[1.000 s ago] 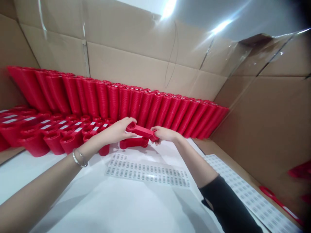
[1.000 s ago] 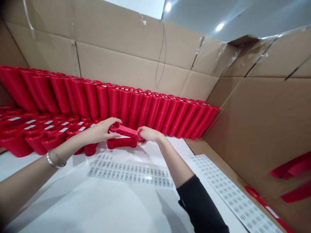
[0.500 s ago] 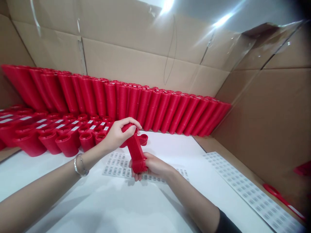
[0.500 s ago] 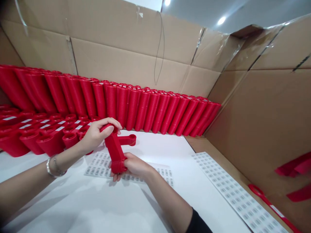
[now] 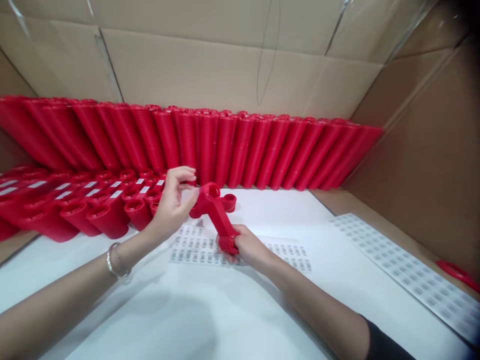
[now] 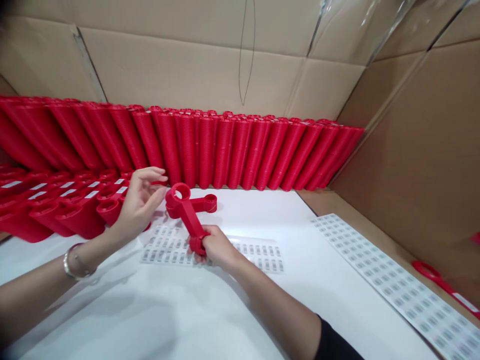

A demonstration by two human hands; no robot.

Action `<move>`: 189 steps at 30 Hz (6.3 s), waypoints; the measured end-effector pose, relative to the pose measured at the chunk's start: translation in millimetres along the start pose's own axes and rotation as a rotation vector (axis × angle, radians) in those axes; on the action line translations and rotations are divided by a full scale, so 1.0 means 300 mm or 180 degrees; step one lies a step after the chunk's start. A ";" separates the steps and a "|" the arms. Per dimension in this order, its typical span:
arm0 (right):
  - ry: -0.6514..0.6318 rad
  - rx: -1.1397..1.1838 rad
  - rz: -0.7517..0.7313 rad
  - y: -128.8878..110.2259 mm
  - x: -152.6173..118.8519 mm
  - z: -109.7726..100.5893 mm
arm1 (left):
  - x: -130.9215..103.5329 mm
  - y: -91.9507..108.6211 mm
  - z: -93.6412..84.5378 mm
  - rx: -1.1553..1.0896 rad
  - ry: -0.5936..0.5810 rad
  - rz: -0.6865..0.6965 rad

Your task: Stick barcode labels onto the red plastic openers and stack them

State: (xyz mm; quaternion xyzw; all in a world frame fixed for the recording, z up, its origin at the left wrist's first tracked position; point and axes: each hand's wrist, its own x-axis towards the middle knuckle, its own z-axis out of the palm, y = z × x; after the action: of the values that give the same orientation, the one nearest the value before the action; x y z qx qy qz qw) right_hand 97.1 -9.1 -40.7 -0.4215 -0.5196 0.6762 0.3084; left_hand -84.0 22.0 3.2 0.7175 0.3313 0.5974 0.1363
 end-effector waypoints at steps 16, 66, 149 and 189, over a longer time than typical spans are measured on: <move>0.0565 -0.0530 -0.0011 0.030 -0.021 -0.016 | -0.135 -0.102 -0.012 0.2286 -0.2770 -0.0455; 0.0860 -0.1811 -0.0300 -0.002 -0.063 -0.014 | -0.146 0.059 0.056 0.1794 -0.1501 0.0129; 0.0876 -0.1811 -0.0305 0.017 -0.070 -0.019 | -0.050 0.081 0.029 0.0225 -0.2490 -0.2394; 0.0882 -0.1218 -0.0392 0.040 -0.050 -0.039 | -0.044 0.072 -0.009 0.2702 -0.2637 -0.0604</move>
State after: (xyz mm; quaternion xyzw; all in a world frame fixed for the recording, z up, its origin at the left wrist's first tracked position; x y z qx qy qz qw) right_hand 114.5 -20.0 -49.7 -0.5285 -0.6157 0.4811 0.3320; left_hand -80.7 -2.9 6.5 0.8496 0.5228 0.0687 0.0084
